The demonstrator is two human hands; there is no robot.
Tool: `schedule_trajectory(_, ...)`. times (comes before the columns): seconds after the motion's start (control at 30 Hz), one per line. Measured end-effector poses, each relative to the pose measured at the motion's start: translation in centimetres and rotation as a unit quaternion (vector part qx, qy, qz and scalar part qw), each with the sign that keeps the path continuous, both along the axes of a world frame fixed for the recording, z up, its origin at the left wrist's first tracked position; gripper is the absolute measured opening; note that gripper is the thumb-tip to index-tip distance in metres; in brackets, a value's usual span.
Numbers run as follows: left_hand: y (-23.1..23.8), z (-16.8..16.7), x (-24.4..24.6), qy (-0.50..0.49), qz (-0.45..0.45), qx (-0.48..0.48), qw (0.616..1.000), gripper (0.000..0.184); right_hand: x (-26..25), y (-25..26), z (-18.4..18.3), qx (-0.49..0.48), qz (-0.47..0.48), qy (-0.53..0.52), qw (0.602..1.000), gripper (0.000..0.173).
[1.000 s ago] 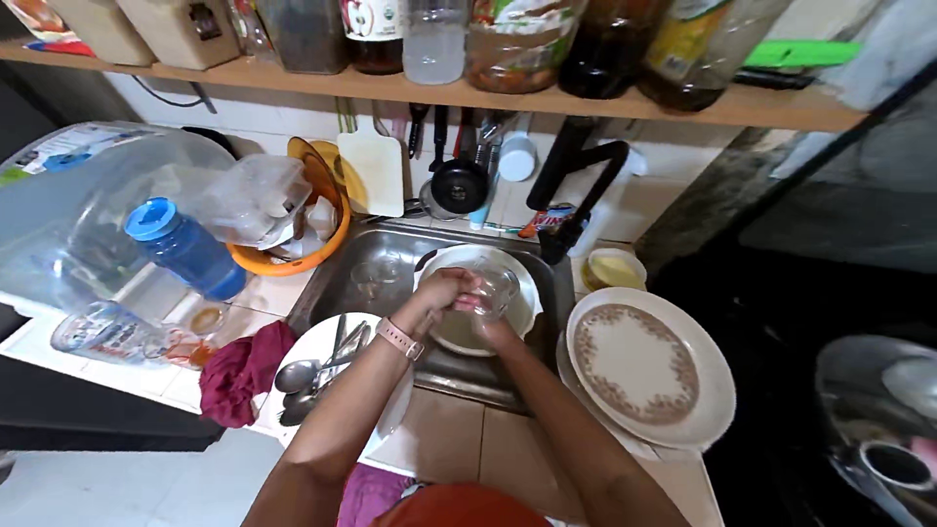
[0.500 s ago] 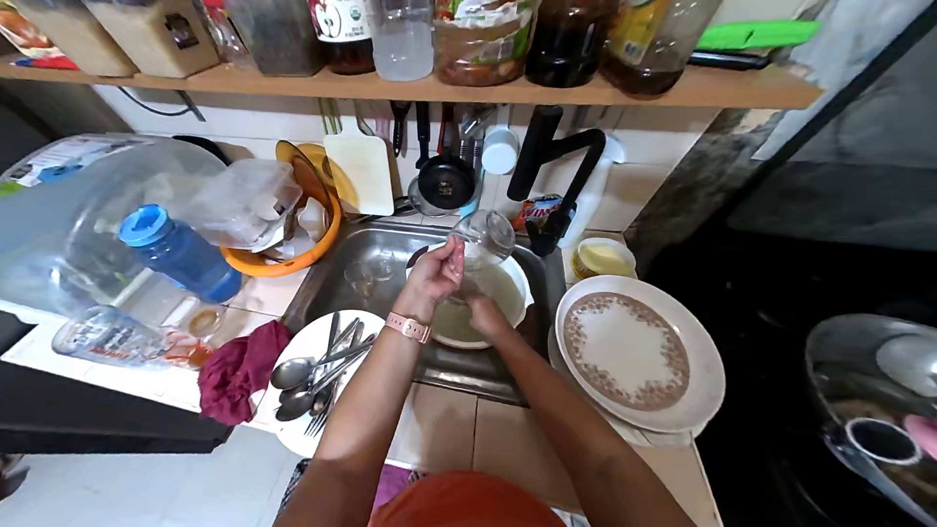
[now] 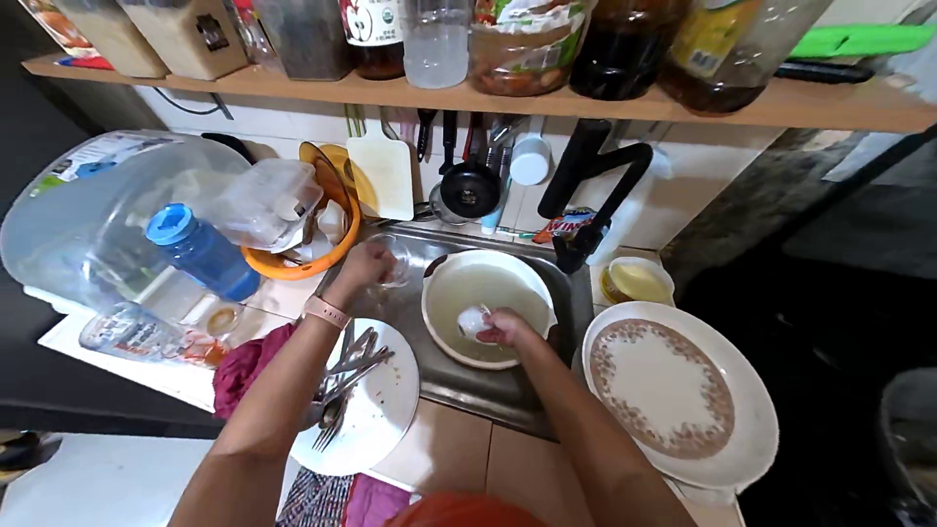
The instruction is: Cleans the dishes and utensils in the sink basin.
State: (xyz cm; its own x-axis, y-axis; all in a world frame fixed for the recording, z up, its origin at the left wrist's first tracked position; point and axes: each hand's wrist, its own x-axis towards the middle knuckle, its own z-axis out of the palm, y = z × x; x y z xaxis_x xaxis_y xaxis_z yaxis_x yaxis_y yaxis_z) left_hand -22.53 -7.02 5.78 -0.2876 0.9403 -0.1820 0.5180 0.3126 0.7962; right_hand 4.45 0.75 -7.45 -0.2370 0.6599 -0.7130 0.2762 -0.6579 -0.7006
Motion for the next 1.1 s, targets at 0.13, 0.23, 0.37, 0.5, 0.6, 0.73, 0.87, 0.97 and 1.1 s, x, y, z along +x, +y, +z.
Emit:
schedule_trajectory(0.13, 0.4, -3.2, -1.9, 0.081, -0.011, -0.070, 0.994, 0.023, -1.1, 0.8, 0.9, 0.158, 0.195, -0.225, 0.941, 0.039)
schedule_trajectory(0.23, 0.8, -4.3, -2.2, 0.091, -0.059, -0.123, 0.986, 0.023, -2.2, -0.7, 2.2, 0.244, 0.289, -0.341, 0.861, 0.040)
schedule_trajectory(0.37, 1.5, -6.3, -2.3, 0.096, -0.130, -0.152, 0.975, 0.024, -3.4, -2.2, 2.4, 0.274, 0.371, -0.429, 0.777, 0.039)
schedule_trajectory(0.5, 2.4, -7.7, -2.4, 0.121, -0.190, -0.195, 0.955, 0.028, -3.1, -0.3, 0.3, 0.291, 0.450, -0.397, 0.745, 0.042)
schedule_trajectory(0.6, 2.7, -9.1, -3.2, 0.118, -0.216, -0.221, 0.944, 0.025, -2.4, 1.1, -0.5, 0.248, 0.491, -0.381, 0.743, 0.046)
schedule_trajectory(0.73, 2.4, -10.1, -5.0, 0.129, -0.241, -0.252, 0.928, 0.023, -2.1, 1.7, -0.5, 0.242, 0.516, -0.392, 0.722, 0.056)
schedule_trajectory(0.87, 2.3, -11.2, -7.2, 0.185, -0.311, -0.242, 0.900, 0.019, -2.3, 1.8, 0.3, 0.240, 0.522, -0.392, 0.719, 0.049)
schedule_trajectory(0.97, 2.1, -11.9, -8.4, 0.211, -0.338, -0.238, 0.886, 0.021, -2.6, 1.8, 0.4, 0.256, 0.535, -0.404, 0.696, 0.039)
schedule_trajectory(1.1, 1.2, -11.2, -9.0, 0.264, -0.340, -0.249, 0.868, 0.025, -2.1, 1.9, -0.9, 0.287, 0.542, -0.389, 0.687, 0.053)
